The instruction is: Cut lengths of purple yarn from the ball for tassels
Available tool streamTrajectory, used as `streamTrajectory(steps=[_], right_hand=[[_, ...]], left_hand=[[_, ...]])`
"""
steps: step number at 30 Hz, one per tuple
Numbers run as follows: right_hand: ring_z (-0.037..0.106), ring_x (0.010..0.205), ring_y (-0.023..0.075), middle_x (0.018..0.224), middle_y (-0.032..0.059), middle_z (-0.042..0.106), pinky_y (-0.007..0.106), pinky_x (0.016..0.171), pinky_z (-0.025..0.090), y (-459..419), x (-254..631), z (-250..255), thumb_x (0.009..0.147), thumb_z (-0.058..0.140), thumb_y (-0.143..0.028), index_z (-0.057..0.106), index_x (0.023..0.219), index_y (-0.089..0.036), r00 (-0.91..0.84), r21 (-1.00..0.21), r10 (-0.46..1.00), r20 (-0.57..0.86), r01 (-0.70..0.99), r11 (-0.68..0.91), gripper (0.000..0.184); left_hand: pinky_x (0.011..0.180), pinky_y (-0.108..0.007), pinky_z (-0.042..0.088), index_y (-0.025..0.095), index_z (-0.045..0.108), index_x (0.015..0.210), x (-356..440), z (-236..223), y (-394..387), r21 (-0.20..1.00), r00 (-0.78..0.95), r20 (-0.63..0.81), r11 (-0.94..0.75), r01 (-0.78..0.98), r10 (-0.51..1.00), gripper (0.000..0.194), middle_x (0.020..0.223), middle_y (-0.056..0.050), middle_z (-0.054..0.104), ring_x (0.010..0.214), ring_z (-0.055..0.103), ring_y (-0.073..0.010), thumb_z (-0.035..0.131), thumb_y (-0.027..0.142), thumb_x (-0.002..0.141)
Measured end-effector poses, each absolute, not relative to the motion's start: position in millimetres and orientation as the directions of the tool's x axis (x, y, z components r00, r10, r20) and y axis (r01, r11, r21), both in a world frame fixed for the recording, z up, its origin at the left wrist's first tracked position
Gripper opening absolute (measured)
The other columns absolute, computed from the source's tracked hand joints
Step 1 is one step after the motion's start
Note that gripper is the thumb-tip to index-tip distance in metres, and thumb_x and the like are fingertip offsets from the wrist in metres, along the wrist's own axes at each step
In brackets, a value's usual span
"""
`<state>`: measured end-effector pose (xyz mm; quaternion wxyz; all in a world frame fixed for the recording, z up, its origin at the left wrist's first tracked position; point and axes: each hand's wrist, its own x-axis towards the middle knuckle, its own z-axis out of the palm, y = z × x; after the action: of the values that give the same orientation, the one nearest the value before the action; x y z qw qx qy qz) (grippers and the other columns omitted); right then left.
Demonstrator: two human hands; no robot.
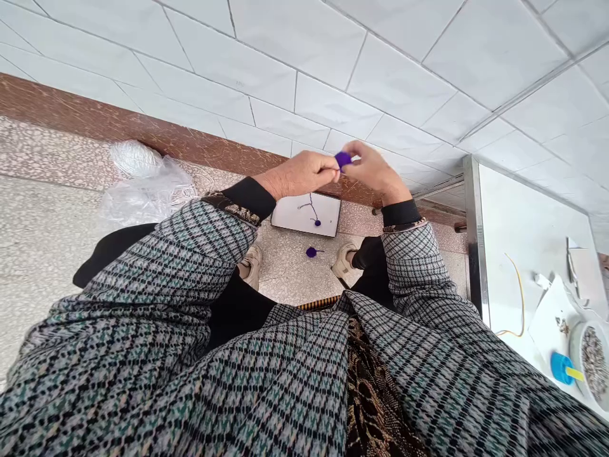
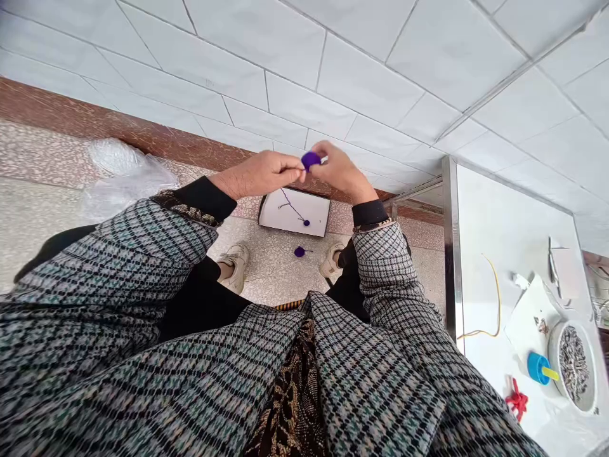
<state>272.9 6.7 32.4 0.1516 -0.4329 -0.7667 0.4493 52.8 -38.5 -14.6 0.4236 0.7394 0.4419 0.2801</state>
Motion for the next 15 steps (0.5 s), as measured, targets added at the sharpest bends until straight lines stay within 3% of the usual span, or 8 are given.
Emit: streamTrajectory(steps=[4, 6, 8, 9, 11, 13, 15], right_hand=[[0.068, 0.103, 0.019, 0.111, 0.0049, 0.07, 0.029, 0.092, 0.063, -5.8, 273.5, 26.0, 0.081, 0.097, -0.041, 0.061, 0.117, -0.02, -0.757, -0.963, 0.636, -0.148, 0.257, 0.082, 0.055], [0.065, 0.092, 0.0157, 0.108, 0.0024, 0.066, 0.026, 0.084, 0.061, 0.1, 276.2, 19.9, 0.081, 0.098, -0.053, 0.057, 0.119, -0.023, -0.703, -1.0, 0.711, -0.004, 0.012, 0.006, 0.063], [0.06, 0.085, 0.0133, 0.105, 0.0006, 0.061, 0.025, 0.081, 0.06, 9.9, 278.4, 11.9, 0.085, 0.093, -0.057, 0.055, 0.119, -0.024, -0.517, -0.989, 0.851, 0.091, -0.147, 0.016, 0.061], [0.058, 0.082, 0.0125, 0.105, 0.0003, 0.059, 0.025, 0.081, 0.06, 14.3, 279.0, 7.4, 0.088, 0.09, -0.054, 0.054, 0.117, -0.024, -0.424, -0.989, 0.9, 0.096, -0.14, 0.04, 0.055], [0.057, 0.081, 0.0114, 0.105, 0.0007, 0.06, 0.024, 0.079, 0.058, 18.6, 279.2, -1.1, 0.088, 0.085, -0.04, 0.054, 0.113, -0.023, -0.357, -0.996, 0.934, 0.022, 0.069, 0.049, 0.043], [0.057, 0.08, 0.0113, 0.101, 0.001, 0.063, 0.021, 0.072, 0.054, 15.8, 279.2, -6.4, 0.082, 0.085, -0.026, 0.057, 0.109, -0.021, -0.45, -0.941, 0.883, -0.135, 0.336, 0.027, 0.039], [0.058, 0.081, 0.012, 0.098, 0.0008, 0.066, 0.021, 0.069, 0.052, 9.3, 279.8, -6.4, 0.076, 0.089, -0.022, 0.06, 0.11, -0.019, -0.617, -0.913, 0.739, -0.27, 0.407, 0.006, 0.044]], left_hand=[[0.086, -0.032, 0.048, 0.015, 0.08, 0.09, 42.0, -18.3, -25.6, 0.85, 0.287, 0.095, -0.228, 0.474, 0.953, 0.025, 0.079, -0.003, 0.067, 0.079, 0.058, -0.0179, 0.057, 0.023, 0.097], [0.078, -0.032, 0.043, 0.015, 0.08, 0.089, 41.6, -17.9, -25.0, 0.862, 0.322, 0.03, -0.188, 0.471, 0.946, 0.025, 0.073, -0.001, 0.061, 0.071, 0.052, -0.0167, 0.057, 0.023, 0.096], [0.075, -0.031, 0.041, 0.016, 0.081, 0.089, 44.0, -13.9, -29.4, 0.883, 0.461, -0.048, -0.179, 0.435, 0.886, 0.023, 0.07, 0.0, 0.058, 0.066, 0.048, -0.0151, 0.06, 0.024, 0.096], [0.075, -0.03, 0.043, 0.016, 0.081, 0.09, 45.3, -11.1, -32.4, 0.895, 0.539, -0.067, -0.188, 0.405, 0.84, 0.022, 0.071, 0.0, 0.06, 0.066, 0.049, -0.0147, 0.062, 0.026, 0.095], [0.077, -0.029, 0.046, 0.017, 0.082, 0.089, 45.5, -6.1, -36.8, 0.913, 0.617, -0.06, -0.207, 0.352, 0.785, 0.02, 0.073, -0.001, 0.063, 0.068, 0.053, -0.0145, 0.066, 0.028, 0.095], [0.078, -0.029, 0.047, 0.016, 0.081, 0.09, 41.7, -4.1, -36.5, 0.92, 0.573, -0.04, -0.194, 0.342, 0.818, 0.019, 0.075, -0.002, 0.064, 0.07, 0.055, -0.0151, 0.066, 0.028, 0.095], [0.079, -0.029, 0.046, 0.016, 0.079, 0.091, 36.0, -6.0, -31.8, 0.918, 0.459, -0.02, -0.166, 0.361, 0.888, 0.019, 0.077, -0.003, 0.064, 0.073, 0.056, -0.0159, 0.064, 0.027, 0.095]])
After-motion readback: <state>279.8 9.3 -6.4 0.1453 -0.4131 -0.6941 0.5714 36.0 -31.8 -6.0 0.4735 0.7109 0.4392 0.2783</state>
